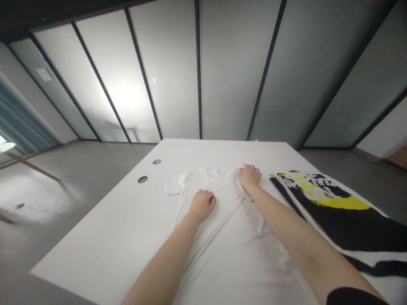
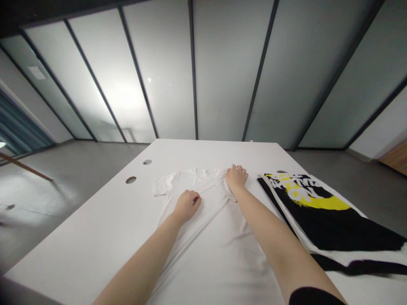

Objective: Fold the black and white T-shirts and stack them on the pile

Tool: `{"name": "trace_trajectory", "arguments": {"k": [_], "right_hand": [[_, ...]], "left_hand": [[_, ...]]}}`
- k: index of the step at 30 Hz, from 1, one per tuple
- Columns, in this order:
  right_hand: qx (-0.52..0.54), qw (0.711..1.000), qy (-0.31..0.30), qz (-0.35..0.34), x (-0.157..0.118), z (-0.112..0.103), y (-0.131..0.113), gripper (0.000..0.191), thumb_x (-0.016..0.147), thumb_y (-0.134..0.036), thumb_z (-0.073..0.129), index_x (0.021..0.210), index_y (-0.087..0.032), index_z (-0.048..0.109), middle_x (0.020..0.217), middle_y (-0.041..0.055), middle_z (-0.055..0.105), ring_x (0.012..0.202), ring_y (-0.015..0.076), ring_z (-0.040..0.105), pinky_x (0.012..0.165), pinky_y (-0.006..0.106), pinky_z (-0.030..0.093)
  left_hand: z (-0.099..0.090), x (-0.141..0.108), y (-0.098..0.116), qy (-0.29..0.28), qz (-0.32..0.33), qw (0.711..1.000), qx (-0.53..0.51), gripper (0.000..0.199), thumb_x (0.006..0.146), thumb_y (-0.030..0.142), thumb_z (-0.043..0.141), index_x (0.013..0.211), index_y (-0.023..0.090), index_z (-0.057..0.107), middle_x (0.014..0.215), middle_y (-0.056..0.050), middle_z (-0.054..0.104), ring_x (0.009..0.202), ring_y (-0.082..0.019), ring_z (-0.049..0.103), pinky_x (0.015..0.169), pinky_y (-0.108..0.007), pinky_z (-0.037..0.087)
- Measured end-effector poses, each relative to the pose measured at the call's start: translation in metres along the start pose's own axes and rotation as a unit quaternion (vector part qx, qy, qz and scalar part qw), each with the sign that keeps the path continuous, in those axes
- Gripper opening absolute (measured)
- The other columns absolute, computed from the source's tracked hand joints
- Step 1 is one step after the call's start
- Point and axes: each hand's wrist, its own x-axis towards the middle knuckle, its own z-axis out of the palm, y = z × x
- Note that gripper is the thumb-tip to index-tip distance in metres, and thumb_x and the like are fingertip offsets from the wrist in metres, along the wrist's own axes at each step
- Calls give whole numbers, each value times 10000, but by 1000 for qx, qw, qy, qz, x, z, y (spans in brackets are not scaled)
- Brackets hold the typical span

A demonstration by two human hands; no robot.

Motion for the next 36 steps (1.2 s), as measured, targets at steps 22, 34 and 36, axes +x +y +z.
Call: {"name": "trace_trajectory", "arguments": {"k": [22, 34, 36], "right_hand": [[-12, 995, -77, -68, -72, 1, 21, 587, 1082, -422, 306, 1517, -90, 517, 1669, 213, 400, 1532, 389, 355, 1226, 494, 284], [-33, 994, -78, -75, -136, 2, 27, 743, 1052, -516, 360, 1636, -56, 361, 1713, 263, 298, 1577, 438, 273, 1260, 553, 192], [-24, 993, -90, -68, -136, 2, 28, 754, 1049, -531, 354, 1650, -75, 339, 1727, 257, 267, 1591, 434, 243, 1264, 573, 172]], "left_hand": [[12, -26, 18, -44, -37, 993, 101, 558, 1052, 436, 458, 1576, 244, 477, 1695, -150, 401, 1574, -373, 335, 1264, -575, 267], [8, -83, 41, -74, -43, 989, 124, 610, 1015, 542, 503, 1551, 251, 517, 1649, -212, 442, 1523, -493, 342, 1181, -722, 259], [3, -74, 44, -60, -64, 988, 128, 567, 1013, 571, 500, 1464, 238, 585, 1520, -231, 562, 1416, -473, 461, 1135, -697, 327]]}}
